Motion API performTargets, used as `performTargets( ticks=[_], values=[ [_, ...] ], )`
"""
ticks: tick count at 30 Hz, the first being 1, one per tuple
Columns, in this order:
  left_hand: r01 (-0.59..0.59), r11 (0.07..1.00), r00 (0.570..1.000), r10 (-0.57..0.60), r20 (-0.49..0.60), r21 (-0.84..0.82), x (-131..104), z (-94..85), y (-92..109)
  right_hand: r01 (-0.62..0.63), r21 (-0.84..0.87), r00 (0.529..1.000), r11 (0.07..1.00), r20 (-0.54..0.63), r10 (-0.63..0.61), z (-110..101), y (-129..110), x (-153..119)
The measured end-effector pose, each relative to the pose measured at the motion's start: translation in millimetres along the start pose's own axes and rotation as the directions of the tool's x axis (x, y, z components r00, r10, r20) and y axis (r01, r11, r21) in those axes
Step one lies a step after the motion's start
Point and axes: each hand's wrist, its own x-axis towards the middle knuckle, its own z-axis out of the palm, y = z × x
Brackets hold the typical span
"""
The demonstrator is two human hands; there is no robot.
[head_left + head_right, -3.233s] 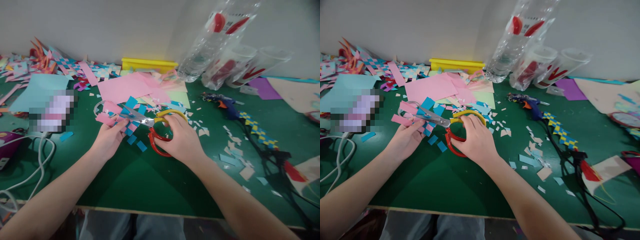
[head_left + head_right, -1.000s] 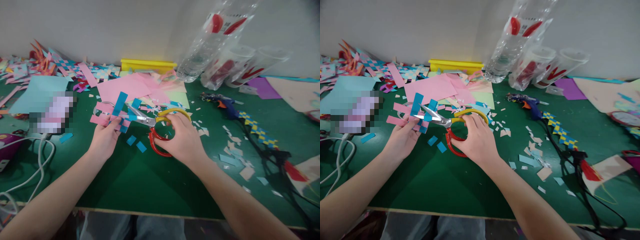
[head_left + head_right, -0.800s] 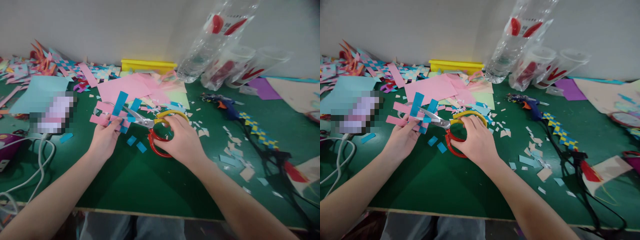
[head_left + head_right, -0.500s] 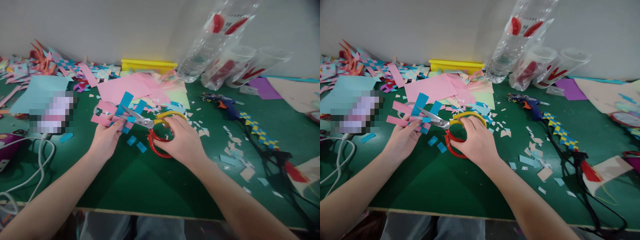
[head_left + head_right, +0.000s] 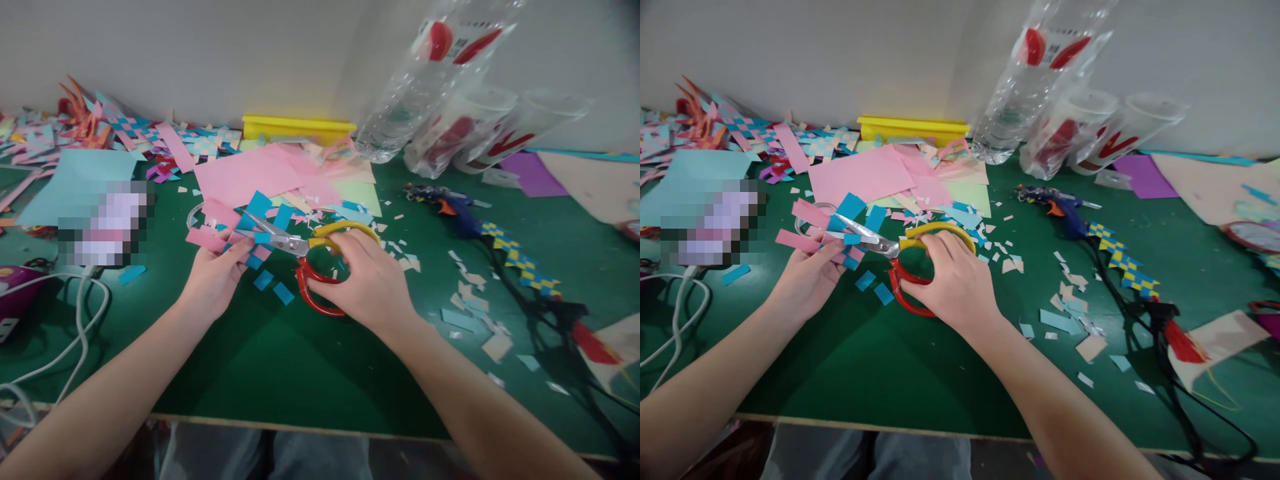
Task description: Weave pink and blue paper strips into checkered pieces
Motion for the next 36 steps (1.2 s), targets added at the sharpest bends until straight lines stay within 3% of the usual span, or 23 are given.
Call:
performTargets(
  ticks=[11,36],
  values=[
    [0.038,0.999,0.999,-0.038,0.013,0.037,-1.8,1.3,2.3,0.034,-0.016,0.999,0.999,-0.031,-0.034,-0.9,-1.7,0.9],
    [0.089,0.995,0.996,-0.087,-0.037,0.049,-0.9,3.2,4.0,-0.015,0.032,0.998,0.999,0.068,0.013,-0.1,0.7,0.1]
  ],
)
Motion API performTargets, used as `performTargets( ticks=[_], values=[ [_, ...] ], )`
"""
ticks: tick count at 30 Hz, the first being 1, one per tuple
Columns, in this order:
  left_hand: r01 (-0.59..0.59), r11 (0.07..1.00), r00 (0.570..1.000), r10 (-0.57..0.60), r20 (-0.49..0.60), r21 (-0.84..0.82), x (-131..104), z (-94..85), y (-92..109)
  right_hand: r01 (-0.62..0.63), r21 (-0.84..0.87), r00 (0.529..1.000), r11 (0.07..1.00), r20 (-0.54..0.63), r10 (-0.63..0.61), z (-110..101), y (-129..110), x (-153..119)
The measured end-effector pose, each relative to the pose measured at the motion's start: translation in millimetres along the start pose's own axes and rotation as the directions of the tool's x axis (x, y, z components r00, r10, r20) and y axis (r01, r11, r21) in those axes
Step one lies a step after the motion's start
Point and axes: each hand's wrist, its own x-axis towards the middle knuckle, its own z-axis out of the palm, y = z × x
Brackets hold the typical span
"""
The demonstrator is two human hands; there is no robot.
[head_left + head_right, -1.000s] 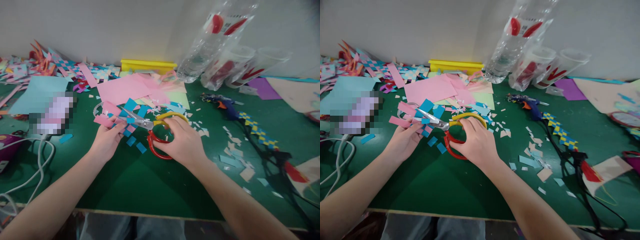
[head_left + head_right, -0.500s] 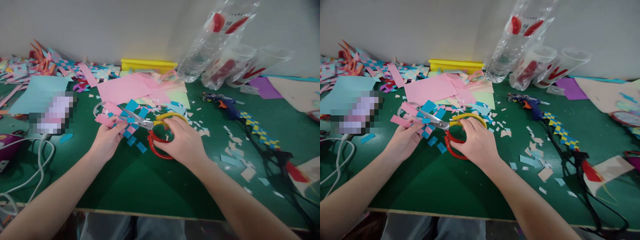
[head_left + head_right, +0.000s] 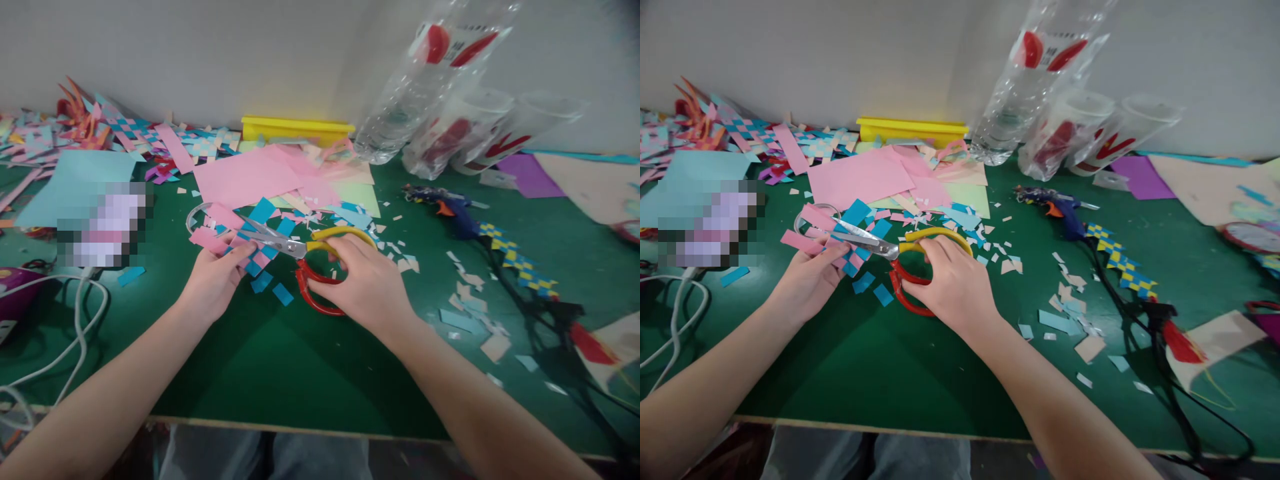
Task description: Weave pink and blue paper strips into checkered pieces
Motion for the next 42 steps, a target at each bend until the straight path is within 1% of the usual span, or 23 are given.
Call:
performTargets(
  ticks=[3,9,12,15,18,22,25,28,33,35,39,42],
  values=[
    [-0.005,1.0,1.0,0.005,-0.01,0.001,0,0.0,-1,-0.014,0.001,1.0,1.0,0.006,0.014,0,0,0],
    [-0.016,0.999,1.0,0.016,0.013,0.028,1,-3.2,-3,-0.043,0.014,0.999,0.999,0.021,0.042,1,1,-1],
    [-0.011,0.999,1.0,0.011,-0.011,0.041,2,-4.2,-3,-0.096,0.031,0.995,0.995,0.017,0.095,0,0,0],
    [-0.013,0.999,0.999,0.015,-0.036,0.043,3,-3.5,-2,-0.13,0.088,0.991,0.988,-0.019,0.132,-1,-1,2],
    [-0.043,0.998,0.997,0.046,-0.065,0.034,3,-1.5,-1,-0.174,0.152,0.981,0.973,-0.058,0.184,-5,-1,5],
    [-0.094,0.994,0.988,0.099,-0.114,0.048,1,-0.1,1,-0.247,0.202,0.961,0.948,-0.073,0.267,-9,0,6],
    [-0.115,0.988,0.989,0.123,-0.084,0.102,0,-1.2,1,-0.281,0.269,0.949,0.921,-0.067,0.309,-8,3,5],
    [-0.115,0.986,0.992,0.121,-0.044,0.124,1,-3.2,0,-0.308,0.358,0.935,0.882,-0.056,0.349,-4,6,5],
    [-0.12,0.987,0.986,0.131,-0.104,0.11,4,-6.9,-3,-0.334,0.495,0.916,0.802,-0.028,0.399,0,12,5],
    [-0.129,0.984,0.984,0.142,-0.11,0.122,4,-7.9,-4,-0.337,0.529,0.912,0.779,-0.023,0.41,1,14,5],
    [-0.158,0.977,0.983,0.17,-0.074,0.145,4,-7.9,-5,-0.336,0.573,0.903,0.747,-0.029,0.428,3,18,4],
    [-0.209,0.965,0.977,0.212,-0.001,0.159,3,-6.3,-4,-0.341,0.599,0.897,0.725,-0.025,0.442,4,19,4]
  ],
)
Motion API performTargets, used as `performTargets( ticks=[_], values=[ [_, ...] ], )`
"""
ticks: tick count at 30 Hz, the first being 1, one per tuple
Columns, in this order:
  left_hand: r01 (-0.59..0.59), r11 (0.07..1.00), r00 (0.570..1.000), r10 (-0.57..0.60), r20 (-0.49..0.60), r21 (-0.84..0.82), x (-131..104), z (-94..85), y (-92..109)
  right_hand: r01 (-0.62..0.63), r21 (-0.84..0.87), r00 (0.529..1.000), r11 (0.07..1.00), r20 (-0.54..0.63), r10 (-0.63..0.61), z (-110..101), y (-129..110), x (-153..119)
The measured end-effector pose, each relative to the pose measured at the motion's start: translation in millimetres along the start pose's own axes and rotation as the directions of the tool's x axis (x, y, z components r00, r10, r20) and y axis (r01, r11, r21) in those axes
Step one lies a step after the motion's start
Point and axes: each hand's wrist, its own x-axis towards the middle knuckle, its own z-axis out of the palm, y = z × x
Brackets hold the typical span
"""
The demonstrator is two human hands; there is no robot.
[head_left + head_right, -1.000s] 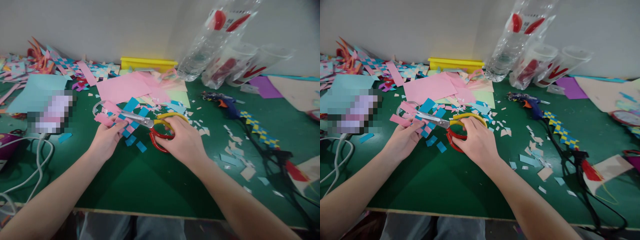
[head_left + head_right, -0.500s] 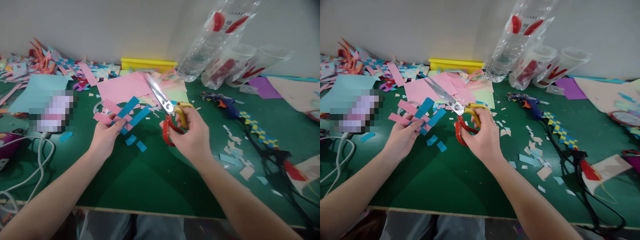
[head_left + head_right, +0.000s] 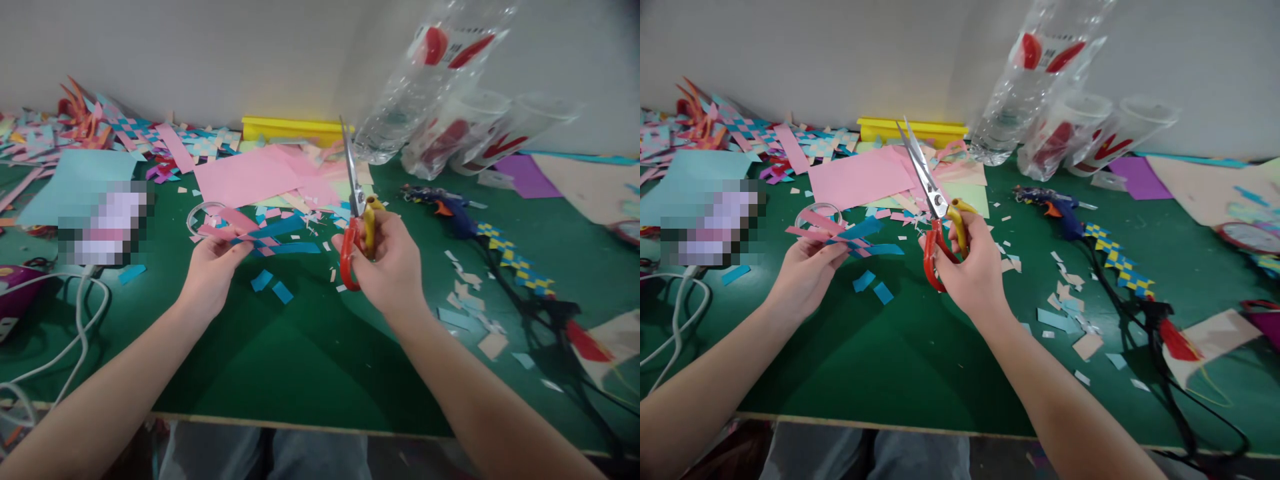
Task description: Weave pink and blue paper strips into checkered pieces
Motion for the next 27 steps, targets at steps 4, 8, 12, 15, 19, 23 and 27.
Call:
performTargets(
  ticks=[4,8,12,15,19,23,27],
  values=[
    [-0.105,0.992,0.986,0.094,0.141,0.07,-3,1.9,5,0.008,0.068,1.0,0.998,-0.017,-0.007,2,1,1],
    [-0.251,0.928,0.957,0.196,0.214,0.275,-5,1.8,8,0.07,0.128,0.994,0.989,-0.091,-0.058,5,4,4],
    [-0.344,0.847,0.936,0.278,0.215,0.405,-2,0.2,5,0.084,0.156,0.991,0.984,-0.119,-0.066,6,2,5],
    [-0.358,0.804,0.934,0.307,0.184,0.475,-1,-0.9,3,0.064,0.177,0.991,0.982,-0.126,-0.041,5,-3,4],
    [-0.314,0.796,0.949,0.267,0.165,0.517,-2,-2.7,4,0.047,0.179,0.989,0.983,-0.147,-0.02,2,-8,3],
    [-0.339,0.723,0.938,0.311,0.154,0.603,-3,-4.5,5,0.046,0.185,0.988,0.982,-0.154,-0.018,2,-10,3],
    [-0.311,0.657,0.942,0.309,0.13,0.687,-5,-3.3,8,0.039,0.195,0.991,0.98,-0.133,-0.013,2,-11,2]
  ],
)
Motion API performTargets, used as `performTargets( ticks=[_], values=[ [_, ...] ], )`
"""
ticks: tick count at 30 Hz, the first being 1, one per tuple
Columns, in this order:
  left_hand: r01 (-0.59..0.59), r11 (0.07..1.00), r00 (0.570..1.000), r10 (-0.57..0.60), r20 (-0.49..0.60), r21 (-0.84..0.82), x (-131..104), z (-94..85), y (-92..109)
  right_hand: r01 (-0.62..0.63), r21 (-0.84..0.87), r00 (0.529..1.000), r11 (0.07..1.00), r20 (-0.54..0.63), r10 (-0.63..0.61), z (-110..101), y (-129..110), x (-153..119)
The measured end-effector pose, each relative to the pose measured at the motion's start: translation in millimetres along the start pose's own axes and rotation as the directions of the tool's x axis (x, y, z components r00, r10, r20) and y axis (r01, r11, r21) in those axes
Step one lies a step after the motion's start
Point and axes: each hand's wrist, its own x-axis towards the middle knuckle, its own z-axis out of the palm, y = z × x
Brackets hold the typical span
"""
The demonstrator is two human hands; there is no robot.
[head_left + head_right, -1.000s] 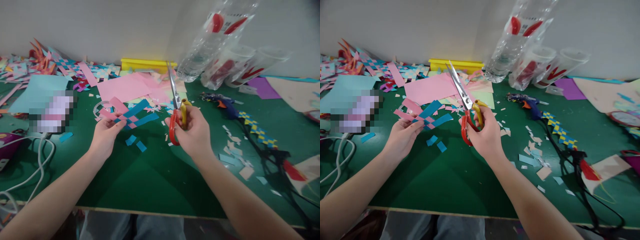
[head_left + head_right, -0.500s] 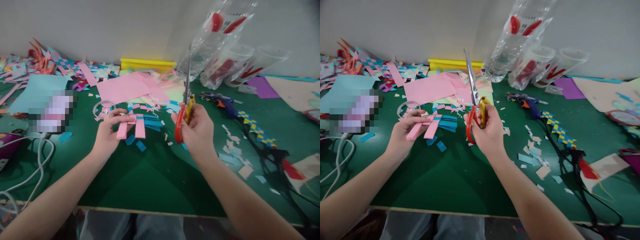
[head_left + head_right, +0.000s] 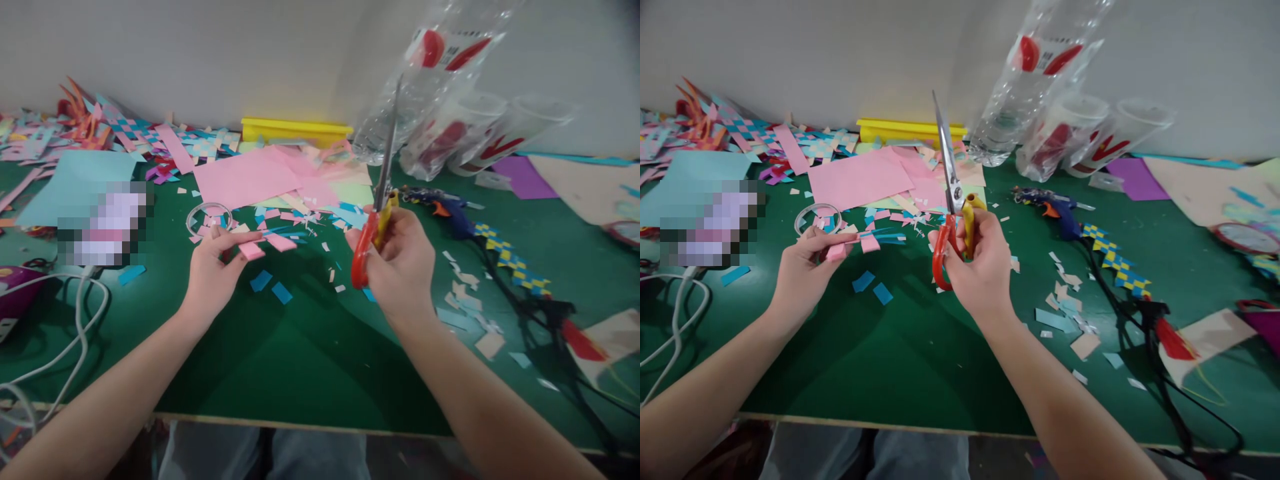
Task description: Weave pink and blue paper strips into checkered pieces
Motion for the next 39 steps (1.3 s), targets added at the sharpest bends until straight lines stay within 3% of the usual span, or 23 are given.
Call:
performTargets(
  ticks=[4,9,15,18,24,35,39],
  values=[
    [0.072,0.997,0.997,-0.071,-0.006,0.022,-2,-0.9,8,0.016,-0.028,1.0,0.999,0.02,-0.015,0,0,-1],
    [0.066,0.998,0.997,-0.066,0.035,-0.007,-3,0.7,10,0.007,0.012,1.0,1.0,-0.004,-0.007,-1,-2,-1],
    [-0.169,0.986,0.985,0.169,0.026,-0.015,-1,3.3,2,0.019,-0.016,1.0,1.0,0.005,-0.019,-1,-3,-1],
    [-0.225,0.97,0.974,0.226,0.004,0.093,-1,2.3,1,0.031,-0.057,1.0,0.998,0.008,-0.03,-2,-2,0],
    [-0.169,0.939,0.985,0.173,0.013,0.298,0,0.1,-1,0.048,-0.061,0.999,0.997,0.009,-0.048,-2,0,0],
    [-0.275,0.858,0.956,0.292,0.028,0.434,-7,-5.2,1,0.079,-0.067,0.997,0.995,0.001,-0.079,-2,2,-1],
    [-0.232,0.87,0.963,0.268,-0.023,0.435,-10,-3.0,0,0.13,-0.121,0.992,0.984,0.023,-0.128,-2,4,-1]
  ],
)
